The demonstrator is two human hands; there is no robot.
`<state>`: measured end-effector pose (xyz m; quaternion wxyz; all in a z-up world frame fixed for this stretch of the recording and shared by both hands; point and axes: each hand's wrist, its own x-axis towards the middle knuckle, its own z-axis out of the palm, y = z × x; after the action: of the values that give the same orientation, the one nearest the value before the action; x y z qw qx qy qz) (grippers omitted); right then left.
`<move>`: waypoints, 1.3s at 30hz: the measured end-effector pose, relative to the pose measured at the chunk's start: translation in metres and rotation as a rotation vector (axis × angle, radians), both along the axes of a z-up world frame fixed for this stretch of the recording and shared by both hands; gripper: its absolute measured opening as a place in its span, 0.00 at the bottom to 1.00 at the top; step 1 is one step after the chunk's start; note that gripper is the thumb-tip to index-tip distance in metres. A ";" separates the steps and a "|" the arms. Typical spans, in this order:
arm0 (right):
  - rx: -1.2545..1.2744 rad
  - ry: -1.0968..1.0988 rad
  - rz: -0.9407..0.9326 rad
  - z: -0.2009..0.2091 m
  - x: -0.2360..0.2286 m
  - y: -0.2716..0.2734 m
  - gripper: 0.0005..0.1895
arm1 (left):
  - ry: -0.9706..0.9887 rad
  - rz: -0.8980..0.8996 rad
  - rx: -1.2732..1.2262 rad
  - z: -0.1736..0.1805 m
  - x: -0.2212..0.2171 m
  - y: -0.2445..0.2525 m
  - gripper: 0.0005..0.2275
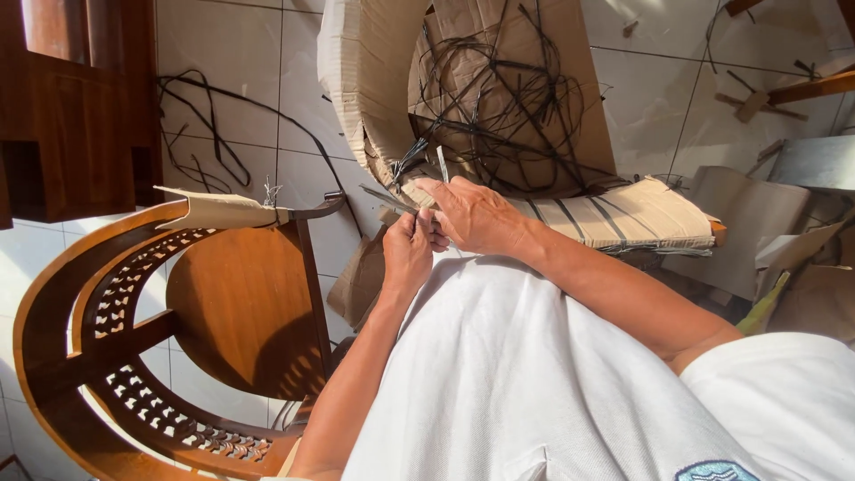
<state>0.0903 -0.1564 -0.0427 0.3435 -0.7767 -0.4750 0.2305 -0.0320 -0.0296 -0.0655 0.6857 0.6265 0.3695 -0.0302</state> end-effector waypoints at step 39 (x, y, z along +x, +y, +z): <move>0.095 -0.138 -0.190 -0.031 -0.016 -0.009 0.07 | -0.076 -0.239 0.419 -0.021 -0.012 0.002 0.04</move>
<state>0.0739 -0.1656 -0.0733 0.3668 -0.8151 -0.4319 0.1201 -0.0445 -0.0272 -0.0861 0.5458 0.7948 0.2652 -0.0103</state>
